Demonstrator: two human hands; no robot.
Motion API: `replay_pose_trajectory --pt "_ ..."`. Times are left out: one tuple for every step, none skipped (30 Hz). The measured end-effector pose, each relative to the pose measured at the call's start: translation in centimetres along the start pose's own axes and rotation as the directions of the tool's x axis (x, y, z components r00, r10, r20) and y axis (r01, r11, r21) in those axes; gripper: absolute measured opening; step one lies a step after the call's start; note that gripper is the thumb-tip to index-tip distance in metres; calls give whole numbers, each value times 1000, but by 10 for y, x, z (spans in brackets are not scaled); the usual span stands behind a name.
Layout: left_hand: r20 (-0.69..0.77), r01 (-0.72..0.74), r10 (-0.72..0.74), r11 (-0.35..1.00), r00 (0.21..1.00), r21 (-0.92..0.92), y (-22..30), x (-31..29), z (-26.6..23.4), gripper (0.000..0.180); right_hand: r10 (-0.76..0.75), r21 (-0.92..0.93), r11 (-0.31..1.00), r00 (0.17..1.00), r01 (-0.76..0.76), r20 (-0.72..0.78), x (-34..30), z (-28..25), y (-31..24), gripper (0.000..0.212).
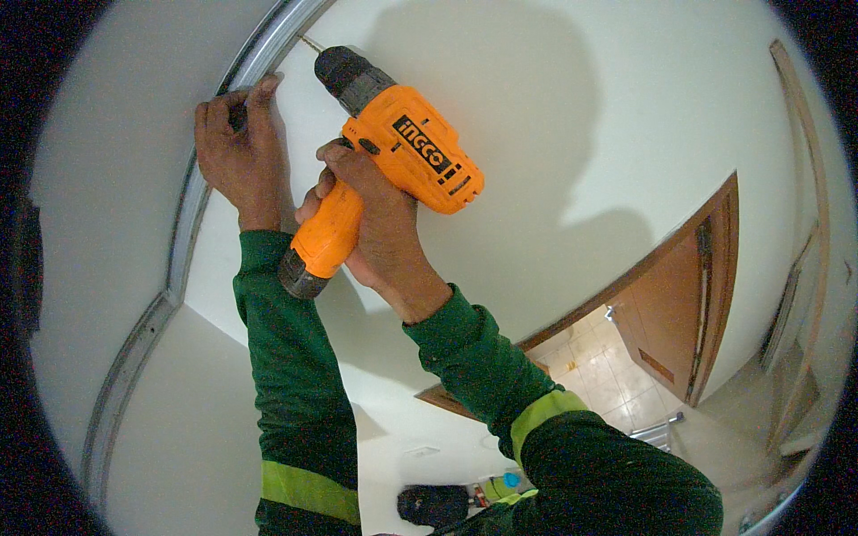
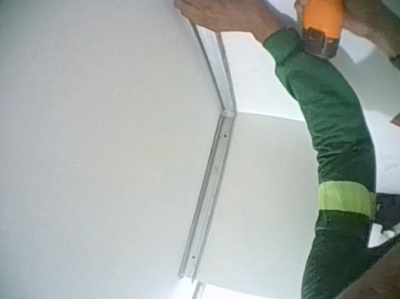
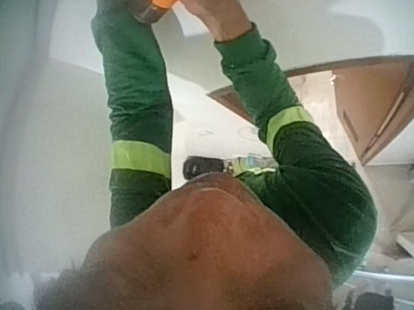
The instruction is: The person uses a caulking gun to apply sealant along a ceiling track, then secures the track with a cordless drill. They also handle a small white plastic piece and a thin wire, possibly for alignment or fastening.
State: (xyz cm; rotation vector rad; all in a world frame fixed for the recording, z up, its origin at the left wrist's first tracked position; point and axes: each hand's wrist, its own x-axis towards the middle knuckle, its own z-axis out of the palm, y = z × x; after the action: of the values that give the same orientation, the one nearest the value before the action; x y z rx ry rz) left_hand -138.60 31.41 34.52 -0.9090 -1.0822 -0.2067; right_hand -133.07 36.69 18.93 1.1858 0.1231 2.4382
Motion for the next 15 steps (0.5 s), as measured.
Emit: replay_pose_trajectory --pt "-2 -4 4 1000 1000 0 -1 -1 0 44 -6 4 1000 1000 6 -9 -1 1 1 17" --pt "-6 -9 9 1000 1000 0 -2 0 0 44 -13 7 1000 1000 13 -17 -1 2 1 17" --pt "-10 -15 15 1000 1000 -1 -3 0 -1 45 -11 3 1000 1000 11 -11 -2 2 0 17" --pt "-8 -15 15 1000 1000 0 -3 0 -1 45 -9 -2 1000 1000 9 -5 -3 2 0 17" --pt "-5 -15 15 1000 1000 -1 -3 0 -1 45 -8 -6 1000 1000 8 1 -2 2 -1 17" --pt "-3 -15 15 1000 1000 -1 -4 0 0 45 0 -8 1000 1000 0 3 -2 1 -2 17" --pt "4 -10 10 1000 1000 2 -4 -1 0 45 7 -10 1000 1000 -7 5 -1 0 -2 17" --pt "11 -4 4 1000 1000 7 -3 -1 0 45 16 -11 1000 1000 -16 7 0 -2 -2 17" --pt "17 1 -1 1000 1000 12 -3 -2 -1 45 24 -4 1000 1000 -24 6 1 -2 -1 17" --pt "18 4 -4 1000 1000 12 -2 -2 -1 45 32 3 999 999 -32 5 1 -3 0 16" --pt "18 6 -6 1000 1000 13 0 -1 -2 44 39 10 999 999 -39 6 1 -2 0 16" --pt "17 9 -9 1000 1000 14 1 0 -3 44 19 3 1000 1000 -19 7 1 -1 1 16" --pt "7 9 -9 1000 1000 0 2 1 -2 44 0 -4 1000 1000 1 9 1 0 1 16" --pt "-1 10 -10 1000 1000 -13 1 0 -2 43 -19 -10 1000 1000 19 9 1 0 2 16" --pt "-9 11 -11 1000 1000 -25 1 0 -1 43 -18 -11 1000 1000 18 8 0 0 3 16"
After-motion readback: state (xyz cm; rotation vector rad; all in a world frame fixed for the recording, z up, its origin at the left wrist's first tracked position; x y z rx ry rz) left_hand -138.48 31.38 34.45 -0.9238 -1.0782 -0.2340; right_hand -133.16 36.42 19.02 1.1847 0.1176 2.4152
